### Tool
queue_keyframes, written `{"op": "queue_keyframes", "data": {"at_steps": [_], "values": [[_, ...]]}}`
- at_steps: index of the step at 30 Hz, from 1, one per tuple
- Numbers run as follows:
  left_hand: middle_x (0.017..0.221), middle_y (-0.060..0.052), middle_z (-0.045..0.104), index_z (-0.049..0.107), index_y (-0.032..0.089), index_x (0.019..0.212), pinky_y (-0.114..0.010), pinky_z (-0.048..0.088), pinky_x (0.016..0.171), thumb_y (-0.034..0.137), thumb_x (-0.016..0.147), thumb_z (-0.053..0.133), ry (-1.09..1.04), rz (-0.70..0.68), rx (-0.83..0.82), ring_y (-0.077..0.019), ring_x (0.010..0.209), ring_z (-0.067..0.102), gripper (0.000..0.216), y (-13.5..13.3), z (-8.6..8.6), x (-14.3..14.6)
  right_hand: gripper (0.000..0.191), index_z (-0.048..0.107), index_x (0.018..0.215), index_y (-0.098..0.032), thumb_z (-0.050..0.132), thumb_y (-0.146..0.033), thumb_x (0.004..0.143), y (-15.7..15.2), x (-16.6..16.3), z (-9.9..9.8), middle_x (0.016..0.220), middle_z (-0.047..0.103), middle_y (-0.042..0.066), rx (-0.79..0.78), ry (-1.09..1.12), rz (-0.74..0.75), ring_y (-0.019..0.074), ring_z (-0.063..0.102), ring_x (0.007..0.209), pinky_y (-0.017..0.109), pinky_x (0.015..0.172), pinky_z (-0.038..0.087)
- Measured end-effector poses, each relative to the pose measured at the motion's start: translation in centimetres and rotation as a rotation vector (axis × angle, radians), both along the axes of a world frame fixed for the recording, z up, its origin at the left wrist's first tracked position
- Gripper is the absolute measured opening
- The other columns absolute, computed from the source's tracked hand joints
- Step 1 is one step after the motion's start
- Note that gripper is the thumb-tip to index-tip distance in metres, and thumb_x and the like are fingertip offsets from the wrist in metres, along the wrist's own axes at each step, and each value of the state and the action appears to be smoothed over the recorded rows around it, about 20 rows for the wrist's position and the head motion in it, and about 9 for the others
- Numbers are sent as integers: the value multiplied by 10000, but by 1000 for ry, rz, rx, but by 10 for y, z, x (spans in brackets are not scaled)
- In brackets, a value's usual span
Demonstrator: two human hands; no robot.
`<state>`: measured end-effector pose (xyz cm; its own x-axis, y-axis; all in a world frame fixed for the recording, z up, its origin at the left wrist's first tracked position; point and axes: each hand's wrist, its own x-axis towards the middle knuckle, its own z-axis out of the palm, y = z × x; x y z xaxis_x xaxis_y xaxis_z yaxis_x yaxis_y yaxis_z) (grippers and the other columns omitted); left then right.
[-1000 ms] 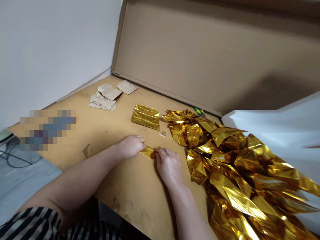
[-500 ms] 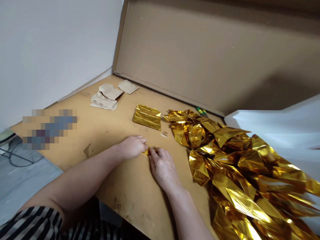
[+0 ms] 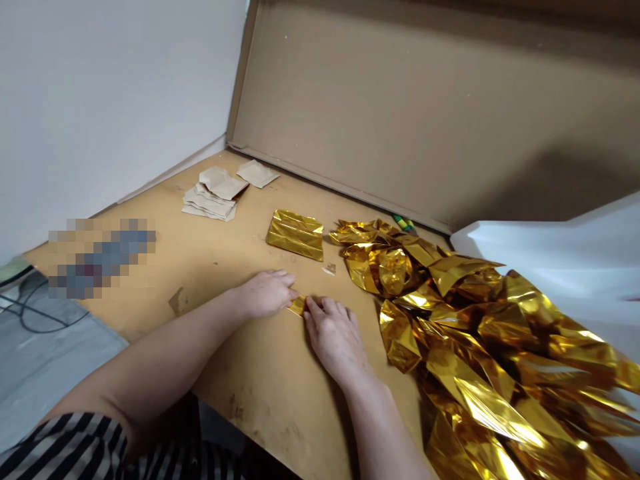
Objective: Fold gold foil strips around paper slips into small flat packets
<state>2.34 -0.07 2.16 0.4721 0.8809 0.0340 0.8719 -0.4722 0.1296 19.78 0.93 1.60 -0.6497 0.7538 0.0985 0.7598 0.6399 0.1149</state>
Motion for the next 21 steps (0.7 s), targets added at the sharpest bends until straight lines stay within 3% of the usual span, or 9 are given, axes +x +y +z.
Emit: {"op": "queue_keyframes", "data": {"at_steps": [10,21], "values": [[954,-85,617,681,145,960,-266,447,775,229,888,494,-43,15,-33,-200,928,564,217,0,3,-4,319,624,1086,-188,355,-218,917,-2,5,17,1059,645,106,-127,-41,-92,207,575,930,330,803,350],[943,-65,637,691,150,882,-251,442,742,230,889,491,-47,25,-83,-185,914,577,216,1,10,-7,310,643,1034,-214,362,-224,903,3,13,19,1039,660,80,-161,-58,-136,204,587,932,346,825,355]]}}
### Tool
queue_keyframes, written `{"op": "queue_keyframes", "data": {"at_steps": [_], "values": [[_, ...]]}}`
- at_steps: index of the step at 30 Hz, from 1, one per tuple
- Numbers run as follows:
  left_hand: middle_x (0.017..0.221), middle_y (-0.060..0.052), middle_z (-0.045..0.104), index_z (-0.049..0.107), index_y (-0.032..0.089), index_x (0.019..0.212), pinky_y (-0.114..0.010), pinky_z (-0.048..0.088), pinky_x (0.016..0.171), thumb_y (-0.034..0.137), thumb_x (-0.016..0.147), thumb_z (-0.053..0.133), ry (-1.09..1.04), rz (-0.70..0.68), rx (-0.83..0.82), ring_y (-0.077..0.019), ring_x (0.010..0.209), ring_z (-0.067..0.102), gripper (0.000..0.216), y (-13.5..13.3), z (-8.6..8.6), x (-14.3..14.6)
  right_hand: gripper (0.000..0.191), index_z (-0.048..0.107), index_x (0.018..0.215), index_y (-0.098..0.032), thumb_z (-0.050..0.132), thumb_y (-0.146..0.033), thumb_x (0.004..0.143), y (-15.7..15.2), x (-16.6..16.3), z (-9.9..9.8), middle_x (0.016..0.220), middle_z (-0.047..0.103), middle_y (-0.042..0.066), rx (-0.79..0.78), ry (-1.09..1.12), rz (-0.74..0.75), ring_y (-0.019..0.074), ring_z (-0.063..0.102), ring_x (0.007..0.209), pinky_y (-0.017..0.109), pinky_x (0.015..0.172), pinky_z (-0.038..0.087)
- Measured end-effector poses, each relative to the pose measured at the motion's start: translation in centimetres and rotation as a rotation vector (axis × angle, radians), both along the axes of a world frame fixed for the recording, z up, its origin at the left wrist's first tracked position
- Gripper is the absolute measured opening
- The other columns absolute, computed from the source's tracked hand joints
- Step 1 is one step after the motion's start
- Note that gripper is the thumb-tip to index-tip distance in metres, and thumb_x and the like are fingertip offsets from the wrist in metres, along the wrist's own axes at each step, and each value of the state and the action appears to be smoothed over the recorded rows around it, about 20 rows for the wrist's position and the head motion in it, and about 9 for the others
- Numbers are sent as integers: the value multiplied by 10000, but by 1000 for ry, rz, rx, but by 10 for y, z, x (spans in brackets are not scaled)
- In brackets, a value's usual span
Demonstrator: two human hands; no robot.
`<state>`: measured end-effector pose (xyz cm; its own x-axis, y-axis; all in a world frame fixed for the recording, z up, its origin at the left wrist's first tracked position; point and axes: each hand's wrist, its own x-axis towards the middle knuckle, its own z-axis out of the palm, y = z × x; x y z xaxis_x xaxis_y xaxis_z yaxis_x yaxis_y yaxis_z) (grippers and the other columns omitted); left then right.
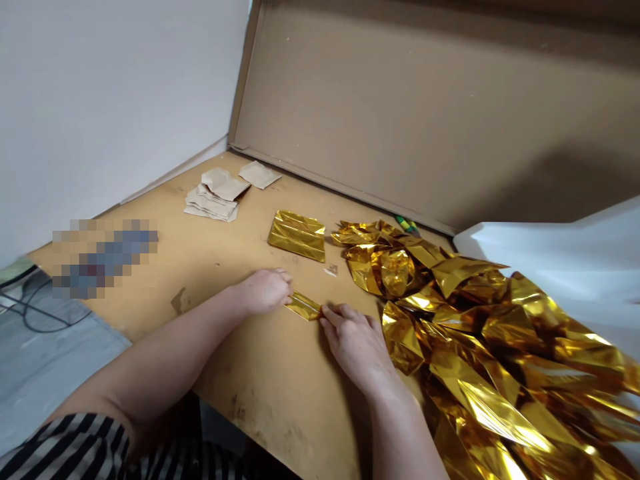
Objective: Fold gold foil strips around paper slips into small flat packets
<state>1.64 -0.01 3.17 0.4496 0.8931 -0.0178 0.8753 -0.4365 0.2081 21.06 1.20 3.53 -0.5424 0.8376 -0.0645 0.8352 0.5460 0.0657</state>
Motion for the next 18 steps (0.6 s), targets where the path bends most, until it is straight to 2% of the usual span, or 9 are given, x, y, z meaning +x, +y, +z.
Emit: {"op": "queue_keyframes", "data": {"at_steps": [10,18], "values": [[903,-57,640,693,161,811,-241,443,732,211,881,482,-29,29,-7,-177,879,592,228,2,-2,-3,296,654,972,-191,368,-211,898,1,4,11,1016,666,82,-16,-76,-77,220,592,942,337,811,356],[966,-57,643,696,168,822,-248,450,770,210,867,496,-75,31,-16,-188,928,590,208,3,-6,-5,281,648,954,-181,375,-217,902,-1,2,11,997,659,90,-1,-121,-61,222,586,931,326,796,342]]}}
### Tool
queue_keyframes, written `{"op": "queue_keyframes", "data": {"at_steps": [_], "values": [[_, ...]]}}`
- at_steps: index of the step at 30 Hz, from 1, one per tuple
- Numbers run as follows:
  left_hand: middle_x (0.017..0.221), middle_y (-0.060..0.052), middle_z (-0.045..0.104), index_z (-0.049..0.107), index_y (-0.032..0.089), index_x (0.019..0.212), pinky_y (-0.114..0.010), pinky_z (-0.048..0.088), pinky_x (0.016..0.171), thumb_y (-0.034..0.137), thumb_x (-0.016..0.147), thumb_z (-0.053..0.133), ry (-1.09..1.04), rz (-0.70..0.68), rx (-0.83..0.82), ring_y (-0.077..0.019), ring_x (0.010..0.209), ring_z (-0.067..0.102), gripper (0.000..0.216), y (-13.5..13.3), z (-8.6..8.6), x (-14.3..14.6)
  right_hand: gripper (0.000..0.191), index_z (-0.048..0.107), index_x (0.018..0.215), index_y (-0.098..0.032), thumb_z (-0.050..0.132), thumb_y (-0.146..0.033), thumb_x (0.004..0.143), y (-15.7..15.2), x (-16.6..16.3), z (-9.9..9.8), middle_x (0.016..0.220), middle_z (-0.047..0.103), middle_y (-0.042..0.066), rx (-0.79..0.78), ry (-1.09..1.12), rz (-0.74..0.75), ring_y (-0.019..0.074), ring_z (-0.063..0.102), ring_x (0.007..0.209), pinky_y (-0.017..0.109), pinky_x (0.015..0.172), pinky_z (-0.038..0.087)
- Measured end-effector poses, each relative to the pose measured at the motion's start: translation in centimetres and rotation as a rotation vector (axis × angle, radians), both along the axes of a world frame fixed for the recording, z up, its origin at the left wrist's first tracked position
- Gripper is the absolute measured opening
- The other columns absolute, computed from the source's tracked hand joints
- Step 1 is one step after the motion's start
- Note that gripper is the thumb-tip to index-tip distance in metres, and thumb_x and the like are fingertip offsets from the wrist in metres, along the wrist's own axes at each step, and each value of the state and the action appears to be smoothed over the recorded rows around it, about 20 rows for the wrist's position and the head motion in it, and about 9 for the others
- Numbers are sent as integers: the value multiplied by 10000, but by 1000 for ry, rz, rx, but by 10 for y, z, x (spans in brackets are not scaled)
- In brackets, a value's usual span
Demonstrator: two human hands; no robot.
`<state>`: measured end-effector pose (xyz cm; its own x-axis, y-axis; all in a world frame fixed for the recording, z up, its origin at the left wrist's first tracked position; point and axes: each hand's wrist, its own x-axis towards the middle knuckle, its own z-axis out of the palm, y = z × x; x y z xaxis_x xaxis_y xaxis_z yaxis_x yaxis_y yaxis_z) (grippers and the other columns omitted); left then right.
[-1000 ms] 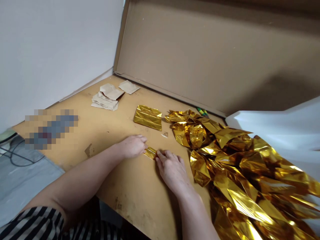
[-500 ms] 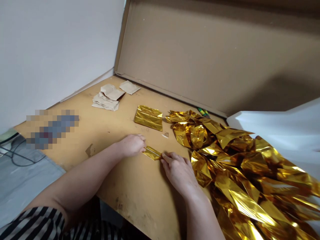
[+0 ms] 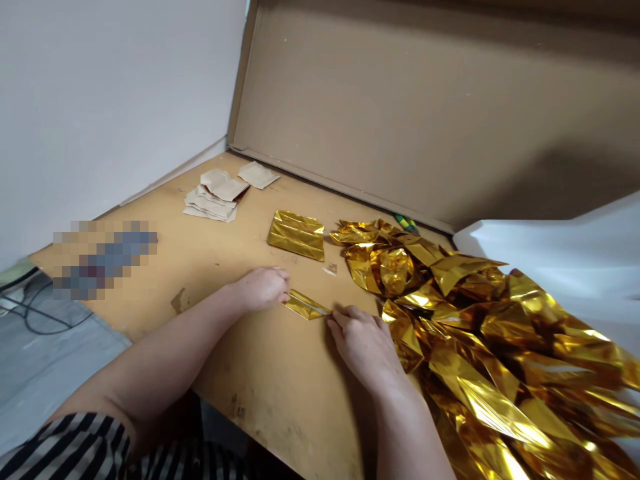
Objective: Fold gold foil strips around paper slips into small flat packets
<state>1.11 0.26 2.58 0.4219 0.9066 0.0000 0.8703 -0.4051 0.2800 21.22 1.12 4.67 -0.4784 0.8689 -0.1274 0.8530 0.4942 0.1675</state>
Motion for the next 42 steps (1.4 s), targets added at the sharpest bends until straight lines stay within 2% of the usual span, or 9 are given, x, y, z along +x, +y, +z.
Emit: {"op": "queue_keyframes", "data": {"at_steps": [10,18,24,30,38,42], "values": [[930,-54,645,690,160,800,-239,448,783,184,854,483,-84,-4,-9,-171,890,596,215,1,-4,-4,262,649,927,-171,391,-206,896,0,0,0,970,656,96,-11,6,3,216,589,924,322,805,342],[922,-40,649,690,174,801,-239,451,791,192,845,500,-87,-9,18,-166,890,598,196,2,-7,-5,271,654,870,-175,386,-208,895,0,1,-4,893,661,89,45,19,47,214,588,851,330,805,344],[936,-53,647,696,166,843,-247,445,809,193,851,502,-42,-6,13,-175,911,591,196,1,-4,-2,319,608,1108,-152,369,-191,900,-3,-6,-13,974,651,113,128,134,103,225,563,908,322,805,360],[956,-67,645,690,147,864,-255,443,809,206,862,505,-14,-12,12,-184,928,588,194,1,-1,-1,356,641,1035,-144,308,-191,917,-6,-12,-19,944,631,120,99,137,184,221,545,884,311,779,373],[982,-91,613,623,170,1086,-298,441,796,326,883,513,57,-6,101,-226,979,552,279,-6,-4,10,349,615,1089,-127,326,-184,903,-5,-12,-25,1009,617,142,89,160,195,231,526,895,330,791,376],[984,-96,583,628,174,1093,-316,420,820,390,873,524,79,-37,141,-235,980,526,325,-6,-8,15,356,623,1075,-150,309,-183,911,-6,-12,-24,995,619,131,95,149,196,227,528,891,328,791,371]]}}
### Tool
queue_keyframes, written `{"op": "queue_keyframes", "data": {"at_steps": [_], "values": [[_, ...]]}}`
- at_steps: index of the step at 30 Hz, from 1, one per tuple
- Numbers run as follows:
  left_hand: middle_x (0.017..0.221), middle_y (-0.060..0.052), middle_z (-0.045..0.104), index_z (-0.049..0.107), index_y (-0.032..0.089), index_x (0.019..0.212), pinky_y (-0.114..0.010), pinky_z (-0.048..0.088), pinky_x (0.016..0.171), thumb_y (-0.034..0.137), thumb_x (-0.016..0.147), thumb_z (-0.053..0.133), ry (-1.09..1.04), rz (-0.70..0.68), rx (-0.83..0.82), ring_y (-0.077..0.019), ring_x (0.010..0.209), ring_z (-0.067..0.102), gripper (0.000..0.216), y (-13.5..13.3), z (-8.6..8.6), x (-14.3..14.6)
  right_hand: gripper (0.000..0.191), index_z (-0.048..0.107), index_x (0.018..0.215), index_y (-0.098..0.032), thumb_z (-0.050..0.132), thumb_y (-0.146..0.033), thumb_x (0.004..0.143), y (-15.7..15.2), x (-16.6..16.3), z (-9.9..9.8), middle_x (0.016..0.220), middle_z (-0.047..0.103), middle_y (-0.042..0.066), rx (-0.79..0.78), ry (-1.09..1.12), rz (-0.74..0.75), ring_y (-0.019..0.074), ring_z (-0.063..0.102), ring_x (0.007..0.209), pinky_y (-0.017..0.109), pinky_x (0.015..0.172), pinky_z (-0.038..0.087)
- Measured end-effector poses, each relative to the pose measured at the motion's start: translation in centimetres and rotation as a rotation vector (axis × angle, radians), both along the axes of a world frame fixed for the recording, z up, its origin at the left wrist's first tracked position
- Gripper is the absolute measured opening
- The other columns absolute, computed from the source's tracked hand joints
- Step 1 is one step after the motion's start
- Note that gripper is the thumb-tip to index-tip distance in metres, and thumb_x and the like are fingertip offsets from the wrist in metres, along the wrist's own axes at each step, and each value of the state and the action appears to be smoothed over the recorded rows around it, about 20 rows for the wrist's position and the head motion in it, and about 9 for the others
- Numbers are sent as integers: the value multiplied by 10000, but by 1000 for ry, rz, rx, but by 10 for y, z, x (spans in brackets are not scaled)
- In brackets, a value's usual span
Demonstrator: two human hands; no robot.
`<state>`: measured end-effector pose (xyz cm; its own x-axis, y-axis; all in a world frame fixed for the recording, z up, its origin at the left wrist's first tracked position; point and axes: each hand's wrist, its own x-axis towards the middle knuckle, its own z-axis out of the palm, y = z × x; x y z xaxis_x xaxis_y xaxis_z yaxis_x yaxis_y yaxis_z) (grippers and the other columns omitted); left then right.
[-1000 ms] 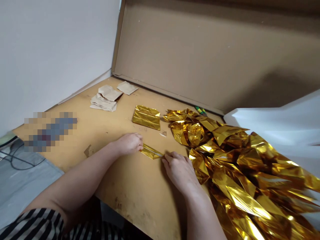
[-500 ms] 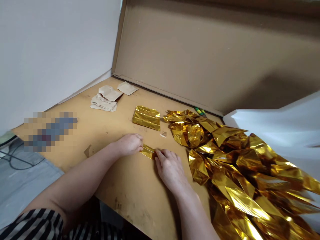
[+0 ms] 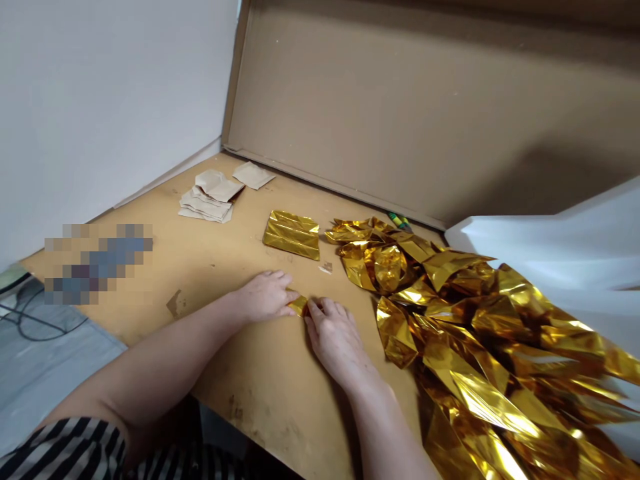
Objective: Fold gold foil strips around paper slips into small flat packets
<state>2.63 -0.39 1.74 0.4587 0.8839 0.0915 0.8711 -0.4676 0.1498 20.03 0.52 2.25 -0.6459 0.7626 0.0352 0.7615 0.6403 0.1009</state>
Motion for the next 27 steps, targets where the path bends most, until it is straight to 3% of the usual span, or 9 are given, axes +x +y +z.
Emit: {"op": "queue_keyframes", "data": {"at_steps": [9,20,27], "values": [[991,-103,563,617,173,1132,-330,407,828,401,882,503,32,-17,-9,-244,976,513,358,1,-2,0,393,552,1236,-159,349,-260,915,0,-3,-4,1016,616,136,39,-35,3,249,525,943,357,826,361],[892,-85,616,691,131,868,-273,430,794,296,892,497,-55,13,-72,-202,904,570,256,6,5,-12,351,620,1110,-197,331,-273,926,3,3,5,1042,634,98,-41,8,-35,213,553,922,346,841,348],[871,-79,639,691,130,809,-262,438,762,229,902,459,-61,28,-100,-186,857,589,269,7,8,-15,338,651,1035,-198,336,-238,917,5,6,13,1058,653,91,-67,-2,-80,207,577,929,352,850,354]]}}
